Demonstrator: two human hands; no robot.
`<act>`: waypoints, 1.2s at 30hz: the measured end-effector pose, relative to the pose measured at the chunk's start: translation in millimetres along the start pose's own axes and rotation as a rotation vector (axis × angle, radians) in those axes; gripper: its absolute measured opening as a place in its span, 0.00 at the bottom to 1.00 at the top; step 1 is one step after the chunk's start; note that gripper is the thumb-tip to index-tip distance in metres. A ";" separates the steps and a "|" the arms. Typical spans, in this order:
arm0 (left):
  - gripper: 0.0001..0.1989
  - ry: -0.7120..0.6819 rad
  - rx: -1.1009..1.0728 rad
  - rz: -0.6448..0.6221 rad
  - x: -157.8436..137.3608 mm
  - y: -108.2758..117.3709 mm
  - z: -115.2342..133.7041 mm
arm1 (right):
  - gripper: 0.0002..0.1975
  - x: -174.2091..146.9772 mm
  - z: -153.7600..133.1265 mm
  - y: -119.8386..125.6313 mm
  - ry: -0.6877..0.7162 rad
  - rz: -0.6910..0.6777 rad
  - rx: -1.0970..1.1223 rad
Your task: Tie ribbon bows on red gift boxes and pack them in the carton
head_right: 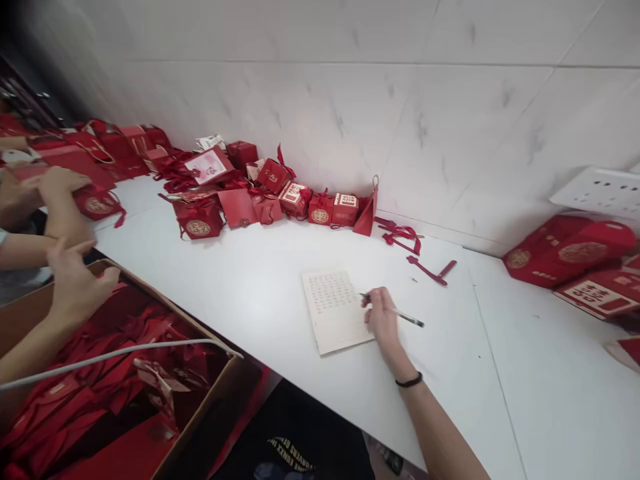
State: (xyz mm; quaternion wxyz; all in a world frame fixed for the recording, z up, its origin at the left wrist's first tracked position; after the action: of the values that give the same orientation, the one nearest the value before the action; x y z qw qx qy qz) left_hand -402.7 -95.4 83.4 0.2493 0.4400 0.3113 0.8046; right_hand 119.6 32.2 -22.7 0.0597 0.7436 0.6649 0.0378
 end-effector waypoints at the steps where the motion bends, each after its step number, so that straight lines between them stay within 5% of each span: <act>1: 0.24 -0.135 -0.022 0.012 5.1 -5.2 30.3 | 0.24 -2.7 -1.2 -12.0 -0.016 -0.068 0.017; 6: 0.10 -0.511 -0.292 -0.324 5.4 -92.3 176.4 | 0.23 -7.4 6.0 -54.0 -0.035 -0.238 0.002; 10: 0.09 -0.401 -0.534 -0.719 -27.7 -187.8 264.2 | 0.19 -5.3 15.0 -56.4 -0.006 -0.205 -0.027; 13: 0.09 -0.331 -0.602 -0.734 -56.3 -235.4 302.3 | 0.18 -4.4 16.6 -55.2 -0.004 -0.194 -0.044; 17: 0.12 -0.177 -0.672 -0.639 -81.3 -262.3 310.0 | 0.19 -2.4 16.0 -57.6 -0.019 -0.225 -0.064; 22: 0.12 -0.056 -0.731 -0.590 -87.0 -265.7 299.4 | 0.18 1.3 19.1 -56.6 -0.015 -0.229 -0.100; 36: 0.10 -0.031 -0.702 -0.662 -88.9 -264.0 305.3 | 0.18 -4.9 14.3 -55.7 0.021 -0.285 -0.283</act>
State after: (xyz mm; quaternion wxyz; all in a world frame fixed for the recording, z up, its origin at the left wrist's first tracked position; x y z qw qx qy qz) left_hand -62.1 110.5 -28.0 0.6301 0.2185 0.1406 0.7318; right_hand 66.1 32.8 -44.5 0.1614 0.6258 0.7520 0.1299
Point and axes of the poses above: each hand's wrist, its own x-axis towards the middle knuckle, its own y-axis out of the back of the hand, z = x × y, the point moved 5 cm from there along x, towards the middle knuckle, and after that the axes turned 6 degrees about -y, right-handed, at the moved point
